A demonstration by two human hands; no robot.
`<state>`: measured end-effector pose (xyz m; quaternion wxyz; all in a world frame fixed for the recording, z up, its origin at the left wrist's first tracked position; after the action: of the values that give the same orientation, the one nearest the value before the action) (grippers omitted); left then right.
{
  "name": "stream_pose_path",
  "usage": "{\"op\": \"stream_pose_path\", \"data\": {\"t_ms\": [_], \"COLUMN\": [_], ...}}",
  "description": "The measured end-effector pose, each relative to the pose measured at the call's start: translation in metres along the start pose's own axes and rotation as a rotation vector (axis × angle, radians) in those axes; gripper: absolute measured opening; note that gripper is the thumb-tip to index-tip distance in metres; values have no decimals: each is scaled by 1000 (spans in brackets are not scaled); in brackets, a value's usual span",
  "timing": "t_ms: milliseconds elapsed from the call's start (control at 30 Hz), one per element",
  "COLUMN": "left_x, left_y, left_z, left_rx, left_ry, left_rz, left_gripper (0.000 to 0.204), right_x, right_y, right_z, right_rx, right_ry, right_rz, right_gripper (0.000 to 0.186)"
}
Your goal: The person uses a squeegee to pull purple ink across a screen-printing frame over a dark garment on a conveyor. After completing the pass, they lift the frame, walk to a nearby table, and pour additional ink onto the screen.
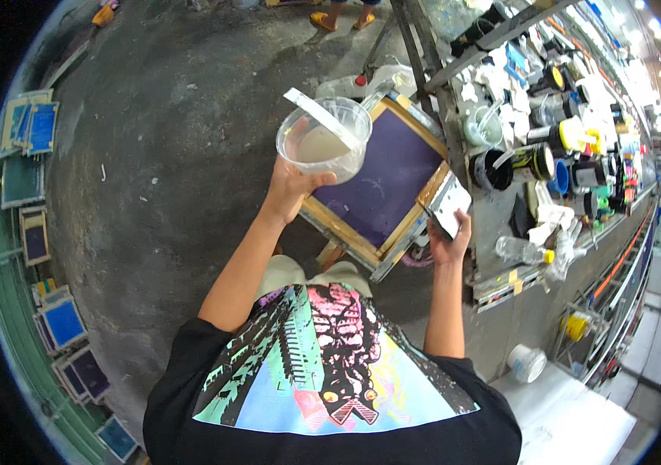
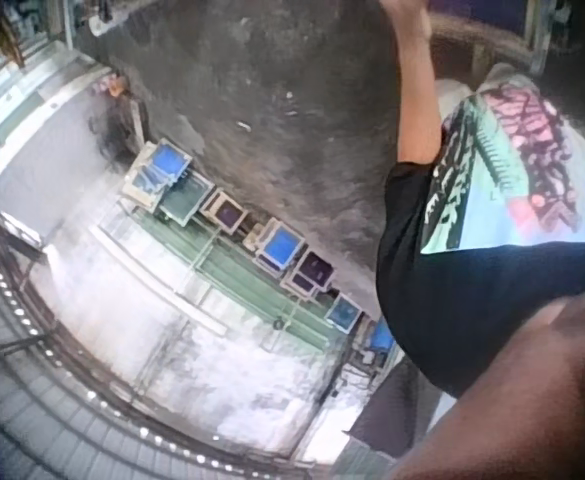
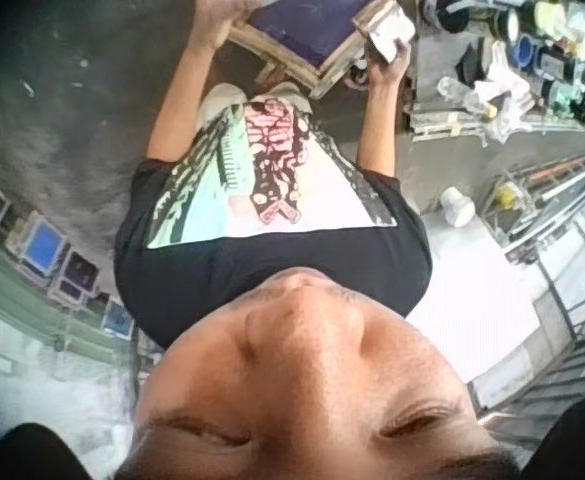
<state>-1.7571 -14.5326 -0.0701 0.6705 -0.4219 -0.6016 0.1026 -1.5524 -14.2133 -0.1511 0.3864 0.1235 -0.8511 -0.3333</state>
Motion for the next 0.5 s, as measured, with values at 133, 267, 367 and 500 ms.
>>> {"op": "stream_pose_path", "data": {"t_ms": [133,267,367,500], "left_x": [-35,-89,-132,-169], "left_y": [-22,-64,-89,-125], "left_z": [0,-4,-5,-16], "left_rx": [-43,7,-29,-49], "left_ry": [8,48,44,-14], "left_rz": [12,128,175,215], "left_gripper": [113,102,98,99], "right_x": [4,16,11,-15], "right_y": [0,-2,-33,-66], "right_z": [11,13,18,24], "right_rx": [-141,-365,-319,-170], "right_ry": [-156,-402,-509,-532], "right_rz": [-412,-1443,-1891,-2024], "right_gripper": [38,49,45,51]}}
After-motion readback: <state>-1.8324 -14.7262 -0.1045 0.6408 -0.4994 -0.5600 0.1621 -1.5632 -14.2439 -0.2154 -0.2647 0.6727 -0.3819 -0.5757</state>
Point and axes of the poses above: each hand's wrist, its own z-axis towards the middle knuckle, its own x-axis out of the palm, y = z × x, the point moved 7 cm from there along z, towards the middle knuckle, and after that the axes turned 8 degrees about -z, right-handed, at the moved point
